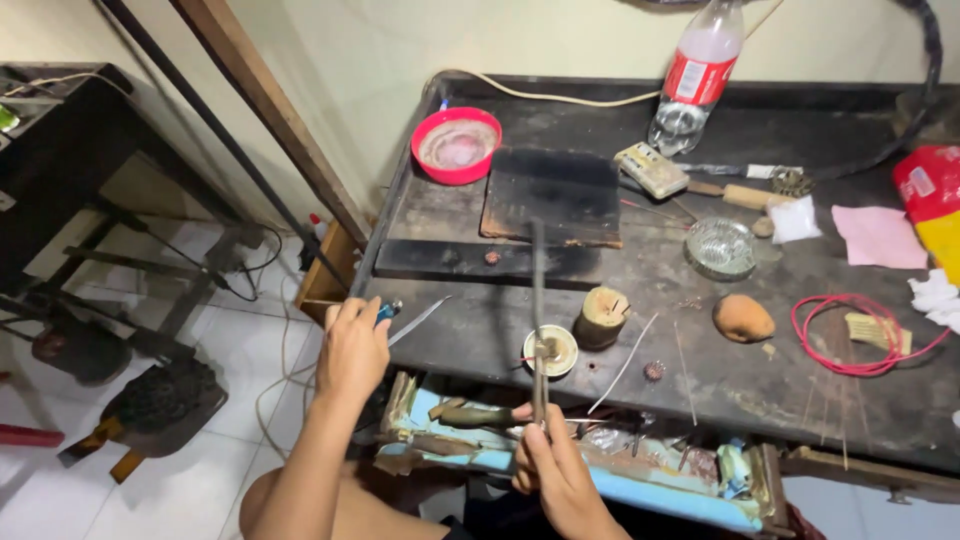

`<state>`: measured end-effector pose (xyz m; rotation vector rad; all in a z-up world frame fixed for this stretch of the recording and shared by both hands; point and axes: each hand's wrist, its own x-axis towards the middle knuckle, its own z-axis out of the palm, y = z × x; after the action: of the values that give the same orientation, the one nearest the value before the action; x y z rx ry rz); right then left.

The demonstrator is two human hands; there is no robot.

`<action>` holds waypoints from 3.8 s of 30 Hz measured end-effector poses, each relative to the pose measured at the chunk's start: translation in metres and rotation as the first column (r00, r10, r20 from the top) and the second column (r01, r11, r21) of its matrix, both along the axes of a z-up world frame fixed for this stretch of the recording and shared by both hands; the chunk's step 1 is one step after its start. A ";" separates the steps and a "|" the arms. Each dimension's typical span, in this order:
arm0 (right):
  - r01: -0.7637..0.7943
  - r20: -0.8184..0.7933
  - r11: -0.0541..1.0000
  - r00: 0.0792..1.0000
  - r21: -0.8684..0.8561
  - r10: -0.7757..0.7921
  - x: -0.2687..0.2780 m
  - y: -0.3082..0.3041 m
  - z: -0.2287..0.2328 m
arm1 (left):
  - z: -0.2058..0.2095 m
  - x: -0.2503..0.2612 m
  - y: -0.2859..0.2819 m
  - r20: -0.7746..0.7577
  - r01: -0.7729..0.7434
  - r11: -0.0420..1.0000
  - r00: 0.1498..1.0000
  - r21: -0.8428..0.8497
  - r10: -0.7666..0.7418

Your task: Using a blowtorch to heat and solder a small metal jewelry component on a soldering block at a workbench.

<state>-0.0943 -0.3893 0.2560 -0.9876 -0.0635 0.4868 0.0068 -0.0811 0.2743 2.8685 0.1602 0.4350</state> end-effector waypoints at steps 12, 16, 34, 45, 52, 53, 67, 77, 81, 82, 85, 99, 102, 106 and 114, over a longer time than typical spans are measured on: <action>0.105 0.070 0.986 0.991 0.128 -0.115 0.026 -0.001 -0.001 | 0.046 -0.095 -0.107 0.104 0.247 0.550 0.955 -0.798 -0.278; 0.067 0.099 0.998 0.993 0.004 -0.067 0.026 0.013 0.015 | 0.020 -0.128 -0.149 -0.190 0.027 0.571 0.929 -0.820 -0.316; 0.137 0.192 0.985 0.969 0.101 -0.154 0.001 -0.011 0.005 | 0.043 -0.066 -0.128 -0.070 -0.116 -0.216 0.975 -0.969 -0.210; 0.288 0.094 0.955 0.955 -0.063 -0.282 -0.031 -0.001 -0.003 | 0.064 0.020 -0.188 -0.250 -0.433 -0.604 0.896 -0.668 -0.367; 0.229 0.153 0.973 0.962 0.005 -0.227 -0.033 0.002 -0.004 | 0.074 0.018 -0.195 -0.348 -0.458 -0.520 0.888 -0.721 -0.299; 0.216 0.130 0.976 0.968 0.002 -0.214 -0.033 0.003 -0.006 | 0.074 0.017 -0.194 -0.321 -0.428 -0.516 0.903 -0.742 -0.287; 0.127 0.168 0.983 0.980 -0.129 -0.105 -0.031 0.009 -0.008 | 0.068 0.014 -0.182 -0.345 -0.418 -0.492 0.908 -0.764 -0.237; 0.108 0.267 0.966 0.963 -0.233 -0.043 -0.025 0.009 0.002 | 0.063 0.000 -0.179 -0.255 -0.309 -0.369 0.948 -0.877 -0.188; 0.076 0.365 0.984 0.931 -0.163 -0.011 -0.016 0.006 -0.001 | 0.055 -0.030 -0.164 -0.294 -0.302 -0.197 0.953 -0.933 -0.066; 0.075 0.353 0.984 0.936 -0.161 -0.014 -0.016 0.005 -0.001 | 0.053 -0.029 -0.162 -0.307 -0.314 -0.193 0.949 -0.930 -0.067; -0.022 0.312 0.976 0.946 -0.214 0.090 -0.020 0.007 0.001 | 0.051 -0.021 -0.155 -0.248 -0.273 -0.346 0.962 -0.898 -0.116; 0.054 0.452 0.951 0.887 -0.305 0.095 -0.017 0.008 0.005 | 0.034 -0.014 -0.166 -0.380 -0.404 -0.321 0.915 -0.857 -0.137; 0.005 0.438 0.944 0.887 -0.331 0.149 -0.005 0.013 0.000 | 0.067 -0.053 -0.149 -0.370 -0.221 0.644 0.923 -0.733 -0.103; -0.013 0.332 0.869 0.921 -0.495 0.204 0.003 0.024 0.029 | 0.007 -0.100 -0.136 0.086 0.083 0.878 0.995 -0.471 -0.048; -0.145 0.321 0.736 0.832 -0.661 0.453 0.011 0.051 0.057 | 0.007 -0.107 -0.120 0.076 -0.086 0.617 0.970 -0.782 0.232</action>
<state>-0.0836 -0.3384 0.3134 -1.7555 -0.5465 0.5820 -0.1004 -0.2015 0.2818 1.9443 0.4553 0.4881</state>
